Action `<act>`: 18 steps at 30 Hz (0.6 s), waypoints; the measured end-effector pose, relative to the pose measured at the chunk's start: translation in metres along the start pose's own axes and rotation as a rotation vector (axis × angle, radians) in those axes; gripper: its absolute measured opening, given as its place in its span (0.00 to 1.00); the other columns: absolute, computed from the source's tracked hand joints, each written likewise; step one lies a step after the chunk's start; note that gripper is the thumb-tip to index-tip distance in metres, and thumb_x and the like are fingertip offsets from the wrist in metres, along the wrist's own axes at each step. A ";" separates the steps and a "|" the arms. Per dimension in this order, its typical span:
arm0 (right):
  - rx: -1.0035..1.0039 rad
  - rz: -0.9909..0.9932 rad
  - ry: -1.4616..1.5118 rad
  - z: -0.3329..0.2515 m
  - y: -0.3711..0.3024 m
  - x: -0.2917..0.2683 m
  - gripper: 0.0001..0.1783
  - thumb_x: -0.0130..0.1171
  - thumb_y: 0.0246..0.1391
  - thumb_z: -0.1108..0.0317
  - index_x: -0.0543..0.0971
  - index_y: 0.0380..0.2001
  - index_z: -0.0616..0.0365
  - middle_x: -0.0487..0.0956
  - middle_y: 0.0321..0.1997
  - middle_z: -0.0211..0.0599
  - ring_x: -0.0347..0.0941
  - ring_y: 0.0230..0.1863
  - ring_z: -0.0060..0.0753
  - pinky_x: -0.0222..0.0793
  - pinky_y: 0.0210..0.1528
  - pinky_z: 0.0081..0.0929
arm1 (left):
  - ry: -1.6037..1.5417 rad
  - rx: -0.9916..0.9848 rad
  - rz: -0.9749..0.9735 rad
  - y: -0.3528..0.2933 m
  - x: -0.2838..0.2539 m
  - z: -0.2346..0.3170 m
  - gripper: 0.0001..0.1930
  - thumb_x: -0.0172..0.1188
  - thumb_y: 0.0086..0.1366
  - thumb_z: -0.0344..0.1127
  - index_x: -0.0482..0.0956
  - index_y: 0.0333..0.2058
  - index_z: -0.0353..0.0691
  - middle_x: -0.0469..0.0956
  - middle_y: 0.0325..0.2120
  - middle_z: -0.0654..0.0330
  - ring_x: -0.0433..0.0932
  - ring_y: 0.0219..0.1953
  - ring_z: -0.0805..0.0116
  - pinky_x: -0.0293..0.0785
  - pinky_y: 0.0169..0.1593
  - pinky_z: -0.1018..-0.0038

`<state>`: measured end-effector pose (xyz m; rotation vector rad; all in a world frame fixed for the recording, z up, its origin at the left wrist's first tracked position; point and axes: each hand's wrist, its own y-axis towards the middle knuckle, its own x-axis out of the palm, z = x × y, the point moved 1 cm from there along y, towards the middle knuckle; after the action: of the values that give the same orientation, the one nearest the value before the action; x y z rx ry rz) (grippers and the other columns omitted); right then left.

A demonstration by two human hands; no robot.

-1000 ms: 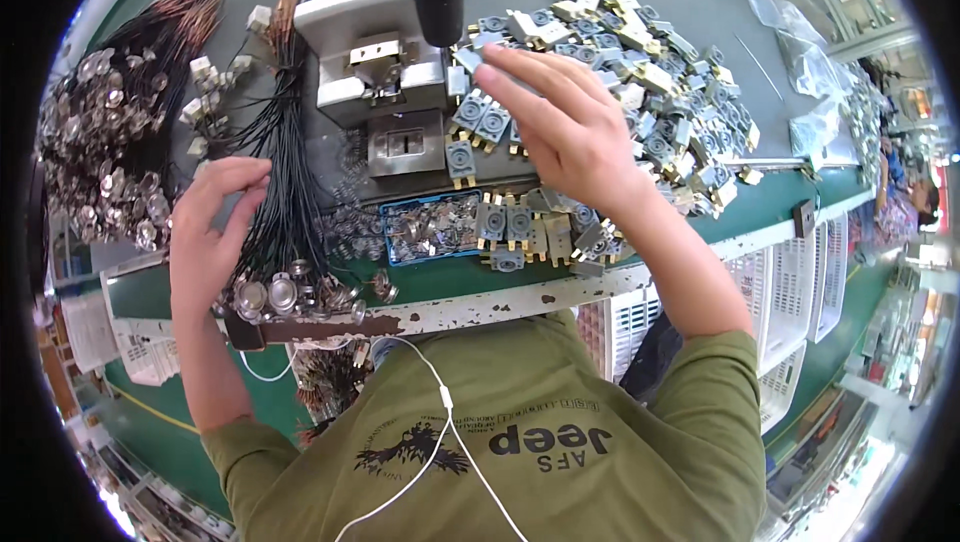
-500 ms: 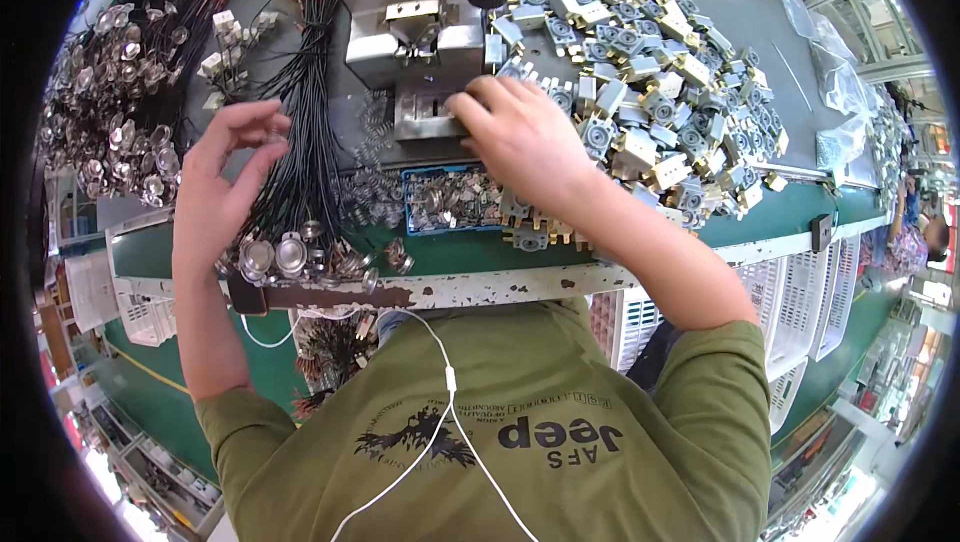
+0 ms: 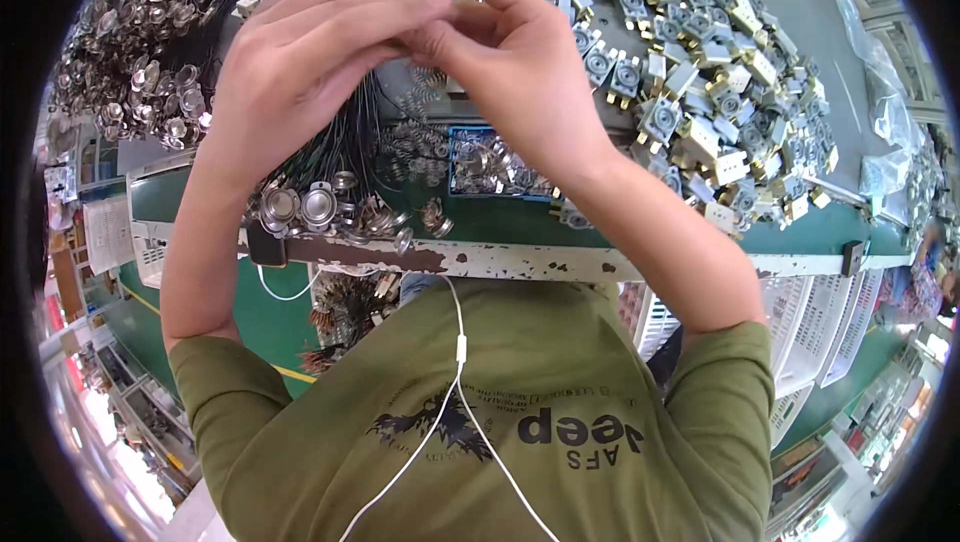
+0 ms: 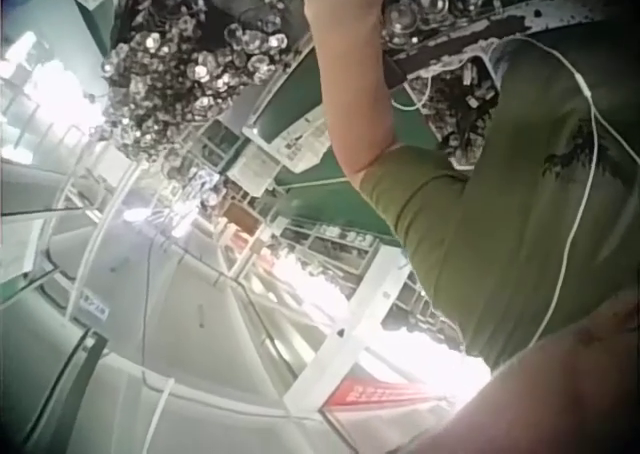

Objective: Assemble small electronic components on a production line using a handheld electric screwdriver.

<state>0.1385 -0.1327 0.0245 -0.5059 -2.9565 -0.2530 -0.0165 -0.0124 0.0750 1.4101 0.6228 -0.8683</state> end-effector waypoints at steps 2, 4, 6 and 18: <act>-0.005 0.007 -0.055 0.002 -0.002 -0.006 0.23 0.59 0.68 0.70 0.72 0.64 0.63 0.83 0.52 0.43 0.83 0.49 0.31 0.79 0.57 0.27 | -0.029 -0.013 -0.039 -0.003 0.002 0.002 0.22 0.70 0.55 0.22 0.83 0.50 0.43 0.85 0.45 0.60 0.83 0.50 0.57 0.78 0.52 0.64; 0.016 -0.004 -0.152 -0.008 -0.007 -0.014 0.21 0.60 0.68 0.72 0.74 0.61 0.64 0.83 0.51 0.43 0.83 0.49 0.30 0.79 0.56 0.27 | -0.061 -0.191 -0.025 -0.007 -0.001 0.001 0.18 0.70 0.56 0.25 0.83 0.47 0.41 0.85 0.45 0.59 0.82 0.52 0.56 0.78 0.52 0.65; 0.032 -0.020 -0.256 -0.011 -0.020 -0.028 0.19 0.60 0.67 0.73 0.76 0.59 0.64 0.84 0.50 0.43 0.83 0.48 0.30 0.79 0.56 0.26 | -0.050 -0.261 -0.065 -0.016 -0.014 -0.008 0.14 0.70 0.56 0.26 0.83 0.43 0.40 0.84 0.42 0.58 0.81 0.50 0.54 0.77 0.52 0.65; -0.188 -0.234 -0.671 -0.004 -0.046 -0.042 0.13 0.69 0.53 0.80 0.84 0.43 0.62 0.86 0.38 0.40 0.84 0.37 0.33 0.80 0.41 0.28 | -0.014 -0.219 -0.856 -0.030 0.004 0.011 0.11 0.63 0.54 0.30 0.85 0.37 0.40 0.80 0.35 0.61 0.78 0.45 0.60 0.74 0.50 0.64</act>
<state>0.1630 -0.1893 0.0158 -0.3017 -3.6776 -0.4694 -0.0401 -0.0220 0.0557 0.9140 1.3098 -1.4159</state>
